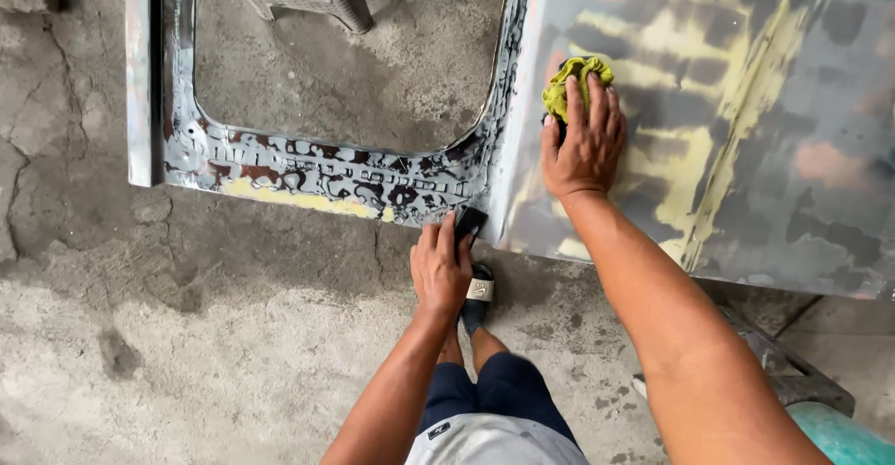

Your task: The person scrubs the edges and surface of a detached car door using a black sponge and a yellow cloth. They repeatedly dip the sponge into a green bucket of water and continue scrubbing different sections of the door frame and panel.

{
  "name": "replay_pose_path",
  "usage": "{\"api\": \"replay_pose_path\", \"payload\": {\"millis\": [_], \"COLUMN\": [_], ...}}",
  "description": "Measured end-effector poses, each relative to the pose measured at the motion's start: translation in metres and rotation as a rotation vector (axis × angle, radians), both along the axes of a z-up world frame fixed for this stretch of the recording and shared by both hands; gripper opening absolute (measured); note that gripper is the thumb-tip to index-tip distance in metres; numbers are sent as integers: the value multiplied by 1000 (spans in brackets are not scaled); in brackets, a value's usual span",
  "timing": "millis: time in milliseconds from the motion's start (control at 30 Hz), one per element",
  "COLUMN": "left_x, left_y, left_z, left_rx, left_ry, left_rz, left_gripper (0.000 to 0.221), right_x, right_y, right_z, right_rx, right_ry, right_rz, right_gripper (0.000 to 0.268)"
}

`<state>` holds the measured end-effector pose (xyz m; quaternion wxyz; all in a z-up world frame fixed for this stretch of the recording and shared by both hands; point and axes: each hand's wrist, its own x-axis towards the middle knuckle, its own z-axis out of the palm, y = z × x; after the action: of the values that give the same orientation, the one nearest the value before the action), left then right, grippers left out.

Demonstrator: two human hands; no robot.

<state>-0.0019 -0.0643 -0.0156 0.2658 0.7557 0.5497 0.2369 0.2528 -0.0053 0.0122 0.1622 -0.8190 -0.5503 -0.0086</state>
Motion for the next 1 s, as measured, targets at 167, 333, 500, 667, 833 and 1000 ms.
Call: {"api": "replay_pose_path", "payload": {"millis": [167,333,500,667,833,1000], "left_x": [25,17,6,30,13,18], "left_y": [20,8,-9,23,-11,2], "left_z": [6,9,-1,9,17,23], "left_rx": [36,100,38,25,-157,-38], "left_ry": [18,16,9,10,28,-25], "left_rz": [69,124,106,150,128,137], "left_gripper": [46,48,46,46,44,37], "right_x": [-2,4,2,6,7,4], "right_y": [-2,0,0,-1,0,0], "right_z": [-3,-11,-4,-8,-8,-6], "right_rx": [15,56,40,34,29,12], "right_ry": [-1,-42,-18,-29,-36,-28], "right_rz": [1,17,30,25,11,16], "right_gripper": [63,62,61,62,63,63]}}
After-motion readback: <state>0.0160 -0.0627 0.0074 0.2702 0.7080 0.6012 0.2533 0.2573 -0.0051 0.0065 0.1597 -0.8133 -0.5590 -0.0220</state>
